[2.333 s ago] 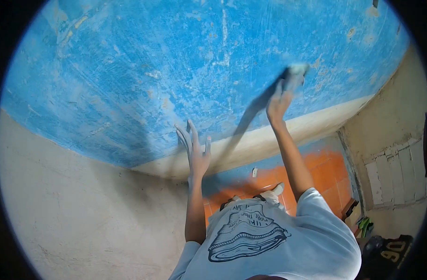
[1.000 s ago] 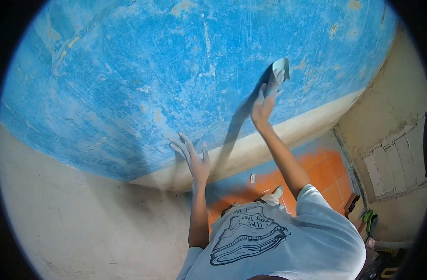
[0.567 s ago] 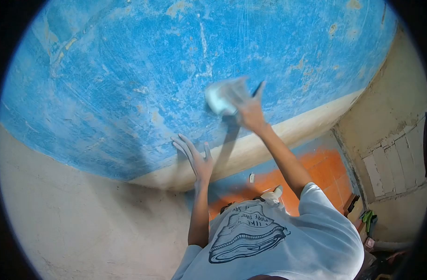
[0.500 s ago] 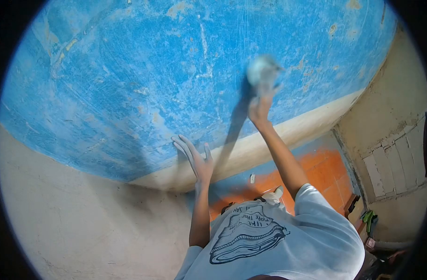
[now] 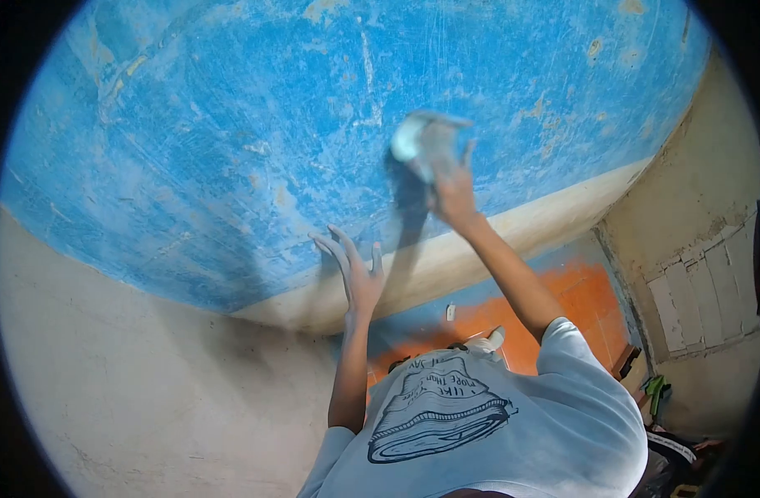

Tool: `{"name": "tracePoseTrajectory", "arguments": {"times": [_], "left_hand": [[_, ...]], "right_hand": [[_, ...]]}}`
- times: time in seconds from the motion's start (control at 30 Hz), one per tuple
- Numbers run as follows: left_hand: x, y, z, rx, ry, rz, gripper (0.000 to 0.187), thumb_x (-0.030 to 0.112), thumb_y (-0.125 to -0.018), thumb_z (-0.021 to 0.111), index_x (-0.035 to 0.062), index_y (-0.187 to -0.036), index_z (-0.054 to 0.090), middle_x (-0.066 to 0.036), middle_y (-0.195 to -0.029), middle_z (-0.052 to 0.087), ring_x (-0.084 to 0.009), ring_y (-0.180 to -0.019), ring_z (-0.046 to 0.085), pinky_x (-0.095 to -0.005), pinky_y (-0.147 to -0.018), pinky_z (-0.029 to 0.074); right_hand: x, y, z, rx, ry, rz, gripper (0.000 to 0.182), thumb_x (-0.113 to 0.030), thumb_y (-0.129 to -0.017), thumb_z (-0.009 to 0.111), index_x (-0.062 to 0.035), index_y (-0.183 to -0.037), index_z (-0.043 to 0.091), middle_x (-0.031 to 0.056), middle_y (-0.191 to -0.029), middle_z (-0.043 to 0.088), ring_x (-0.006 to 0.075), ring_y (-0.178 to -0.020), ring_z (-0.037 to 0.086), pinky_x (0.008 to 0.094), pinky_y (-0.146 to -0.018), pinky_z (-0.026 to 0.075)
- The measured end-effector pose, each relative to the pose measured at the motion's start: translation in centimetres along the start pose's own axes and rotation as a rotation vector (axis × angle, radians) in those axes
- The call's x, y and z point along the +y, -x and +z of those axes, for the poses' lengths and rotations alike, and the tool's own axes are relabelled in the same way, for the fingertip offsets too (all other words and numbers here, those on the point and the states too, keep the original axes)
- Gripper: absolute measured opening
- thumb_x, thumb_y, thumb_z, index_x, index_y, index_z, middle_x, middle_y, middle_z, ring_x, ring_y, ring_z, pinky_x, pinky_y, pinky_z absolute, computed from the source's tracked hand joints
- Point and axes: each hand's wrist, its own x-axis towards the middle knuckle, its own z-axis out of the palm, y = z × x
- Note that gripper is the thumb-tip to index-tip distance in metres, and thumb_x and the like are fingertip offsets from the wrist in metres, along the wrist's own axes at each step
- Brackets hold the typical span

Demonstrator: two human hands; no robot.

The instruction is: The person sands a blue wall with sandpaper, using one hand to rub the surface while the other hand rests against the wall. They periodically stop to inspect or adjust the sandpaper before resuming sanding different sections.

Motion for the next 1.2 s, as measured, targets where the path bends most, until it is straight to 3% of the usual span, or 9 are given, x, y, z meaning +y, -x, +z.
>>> {"name": "tracePoseTrajectory", "arguments": {"times": [0.17,0.27,0.4,0.53,0.67,0.8,0.93,1.07,1.2], "left_hand": [[-0.3,0.3,-0.1,0.002,-0.036,0.018,0.091,0.032,-0.103,0.061,0.0032,-0.163,0.000,-0.035,-0.162,-0.022,-0.0559,-0.151,-0.012,-0.0575,-0.122,0.013],[-0.6,0.2,-0.2,-0.011,-0.018,0.023,0.091,0.031,-0.103,0.061,0.0043,-0.164,0.000,-0.035,-0.162,-0.022,-0.0560,-0.151,-0.011,-0.0588,-0.122,0.013],[-0.7,0.5,-0.8,-0.038,-0.018,0.015,0.089,0.031,-0.102,0.061,0.0059,-0.164,0.002,-0.035,-0.163,-0.021,-0.0563,-0.151,-0.011,-0.0606,-0.122,0.013],[-1.4,0.3,-1.0,-0.044,-0.025,0.056,0.087,0.027,-0.102,0.062,0.0069,-0.164,0.005,-0.033,-0.164,-0.019,-0.0563,-0.151,-0.010,-0.0615,-0.121,0.013],[-1.5,0.7,-1.6,-0.073,-0.032,0.030,0.087,0.023,-0.100,0.064,0.0077,-0.165,0.007,-0.033,-0.164,-0.018,-0.0552,-0.152,-0.009,-0.0602,-0.122,0.014],[-1.3,0.6,-1.4,-0.060,-0.058,0.046,0.087,0.023,-0.100,0.064,0.0081,-0.165,0.008,-0.034,-0.164,-0.017,-0.0533,-0.153,-0.009,-0.0581,-0.122,0.014],[-1.3,1.0,-1.8,-0.076,-0.055,0.020,0.087,0.023,-0.100,0.064,0.0084,-0.165,0.008,-0.034,-0.164,-0.016,-0.0533,-0.153,-0.010,-0.0581,-0.122,0.015],[-1.7,0.8,-1.4,-0.082,-0.055,0.043,0.087,0.025,-0.101,0.064,0.0083,-0.165,0.007,-0.034,-0.164,-0.017,-0.0542,-0.152,-0.011,-0.0583,-0.122,0.015],[-0.5,0.9,-1.8,-0.106,-0.027,0.019,0.088,0.027,-0.101,0.063,0.0076,-0.165,0.005,-0.034,-0.164,-0.020,-0.0543,-0.152,-0.012,-0.0590,-0.122,0.015]], "right_hand": [[-0.3,-0.9,0.0,0.055,-0.093,-0.058,0.078,0.004,-0.069,0.055,-0.0028,-0.147,0.050,0.0315,-0.157,0.037,0.0505,-0.147,0.032,0.0536,-0.119,0.033],[3.2,1.4,2.4,-0.136,-0.162,-0.087,0.077,0.009,-0.071,0.051,-0.0088,-0.146,0.052,0.0340,-0.143,0.049,0.0563,-0.128,0.048,0.0584,-0.109,0.041],[-0.1,-2.3,1.1,0.442,-0.113,0.296,0.066,0.003,-0.073,0.055,-0.0106,-0.138,0.061,0.0237,-0.145,0.054,0.0486,-0.134,0.048,0.0548,-0.111,0.041],[2.1,1.1,0.8,-0.191,-0.110,-0.070,0.067,0.006,-0.075,0.053,-0.0102,-0.140,0.060,0.0247,-0.151,0.048,0.0485,-0.144,0.038,0.0564,-0.121,0.026],[0.0,-2.6,1.2,0.597,-0.133,0.501,0.070,0.005,-0.075,0.054,-0.0131,-0.142,0.059,0.0242,-0.154,0.044,0.0482,-0.148,0.032,0.0608,-0.122,0.020],[1.1,0.6,0.6,-0.054,-0.049,-0.055,0.075,0.009,-0.078,0.052,-0.0086,-0.152,0.048,0.0276,-0.160,0.034,0.0489,-0.150,0.026,0.0582,-0.125,0.011],[1.2,-2.4,1.0,0.521,-0.087,0.465,0.065,0.001,-0.087,0.051,-0.0182,-0.148,0.055,0.0250,-0.165,0.027,0.0469,-0.154,0.018,0.0622,-0.124,0.007],[0.7,0.2,0.3,-0.027,0.109,-0.173,0.065,0.003,-0.094,0.044,-0.0114,-0.157,0.041,0.0262,-0.165,0.023,0.0486,-0.154,0.015,0.0590,-0.125,0.005],[2.3,-1.5,0.5,0.503,-0.221,0.589,0.064,0.004,-0.094,0.045,-0.0065,-0.157,0.039,0.0268,-0.159,0.038,0.0433,-0.150,0.031,0.0636,-0.123,0.014]]}}
